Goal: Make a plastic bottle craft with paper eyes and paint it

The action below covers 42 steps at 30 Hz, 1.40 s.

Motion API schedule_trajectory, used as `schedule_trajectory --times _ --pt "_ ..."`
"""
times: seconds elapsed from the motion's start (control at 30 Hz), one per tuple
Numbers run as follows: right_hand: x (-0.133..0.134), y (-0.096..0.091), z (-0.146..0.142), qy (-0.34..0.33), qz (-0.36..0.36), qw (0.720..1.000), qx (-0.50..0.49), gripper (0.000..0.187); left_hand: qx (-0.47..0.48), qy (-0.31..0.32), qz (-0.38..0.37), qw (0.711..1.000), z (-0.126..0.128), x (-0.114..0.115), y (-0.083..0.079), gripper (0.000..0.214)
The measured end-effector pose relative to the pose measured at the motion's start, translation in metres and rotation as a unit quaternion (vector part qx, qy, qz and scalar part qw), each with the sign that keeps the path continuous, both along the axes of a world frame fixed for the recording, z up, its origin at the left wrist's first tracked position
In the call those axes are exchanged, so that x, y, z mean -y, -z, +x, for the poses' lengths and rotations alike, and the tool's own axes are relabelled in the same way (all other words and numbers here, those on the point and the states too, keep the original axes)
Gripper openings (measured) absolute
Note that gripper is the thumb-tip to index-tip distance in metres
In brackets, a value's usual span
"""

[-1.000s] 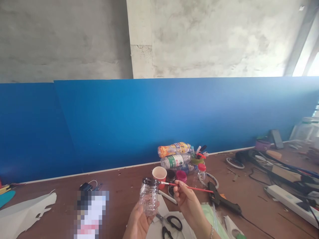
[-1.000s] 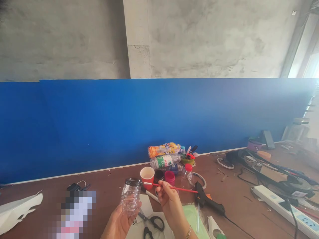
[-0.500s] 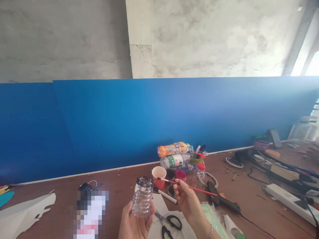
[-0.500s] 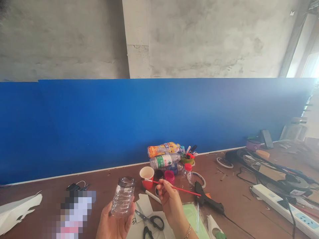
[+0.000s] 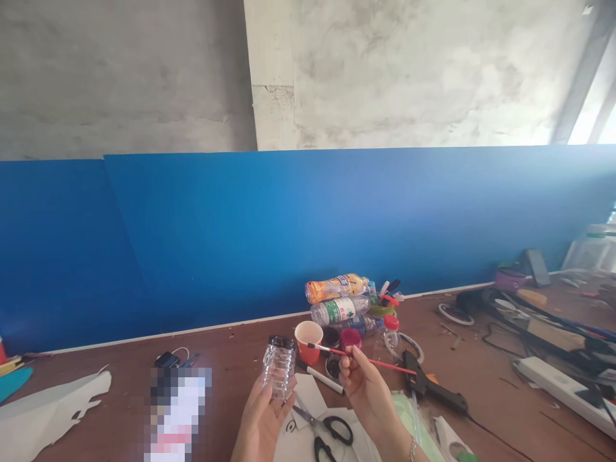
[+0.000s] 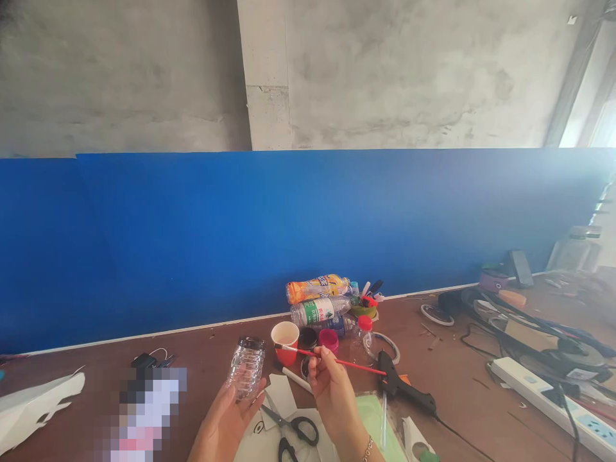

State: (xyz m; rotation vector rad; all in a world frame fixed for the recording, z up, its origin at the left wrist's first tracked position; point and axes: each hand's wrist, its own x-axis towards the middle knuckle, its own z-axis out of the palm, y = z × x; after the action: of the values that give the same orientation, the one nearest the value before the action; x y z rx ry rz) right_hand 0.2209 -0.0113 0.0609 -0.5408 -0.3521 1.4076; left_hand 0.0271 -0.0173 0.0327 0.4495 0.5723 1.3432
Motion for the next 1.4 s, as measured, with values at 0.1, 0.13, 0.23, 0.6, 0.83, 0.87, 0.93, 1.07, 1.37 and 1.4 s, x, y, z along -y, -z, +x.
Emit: schedule_trajectory --times 0.1,0.13,0.23,0.6,0.83,0.87,0.93,1.07,1.37,1.4 --pt "0.0 -0.001 0.0 0.012 -0.005 1.0 -0.003 0.02 -0.117 -0.084 0.003 0.99 0.004 -0.002 0.0 0.052" --pt "-0.001 -0.002 0.0 0.014 -0.006 1.0 0.0 0.02 -0.156 -0.112 0.003 0.981 0.006 -0.002 0.001 0.053" --pt "-0.002 -0.002 0.002 0.015 -0.004 1.0 0.02 0.023 -0.234 -0.192 0.03 0.952 0.012 0.001 0.001 0.058" --pt "-0.005 0.005 0.006 0.033 0.017 0.998 0.051 0.026 -0.353 -0.282 0.094 0.887 0.019 0.01 -0.002 0.055" --pt "-0.01 -0.008 0.018 0.11 0.019 0.975 0.19 0.031 -0.307 -0.227 0.068 0.922 0.02 0.008 0.003 0.062" --pt "-0.013 -0.014 0.02 0.119 0.013 0.966 0.229 0.034 -0.305 -0.216 0.06 0.926 0.021 0.007 0.004 0.063" --pt "-0.018 -0.03 0.024 0.121 0.015 0.946 0.3 0.04 -0.306 -0.202 0.053 0.929 0.022 0.006 0.008 0.064" --pt "-0.019 -0.069 0.021 0.122 0.054 0.919 0.372 0.035 -0.374 -0.233 0.103 0.892 0.022 0.002 0.02 0.055" --pt "0.014 -0.063 -0.012 0.235 0.106 0.854 0.452 0.035 -0.599 -0.412 0.319 0.608 0.008 -0.004 0.029 0.032" --pt "0.017 -0.056 -0.015 0.243 0.113 0.849 0.456 0.035 -0.618 -0.42 0.334 0.574 0.006 -0.004 0.028 0.031"
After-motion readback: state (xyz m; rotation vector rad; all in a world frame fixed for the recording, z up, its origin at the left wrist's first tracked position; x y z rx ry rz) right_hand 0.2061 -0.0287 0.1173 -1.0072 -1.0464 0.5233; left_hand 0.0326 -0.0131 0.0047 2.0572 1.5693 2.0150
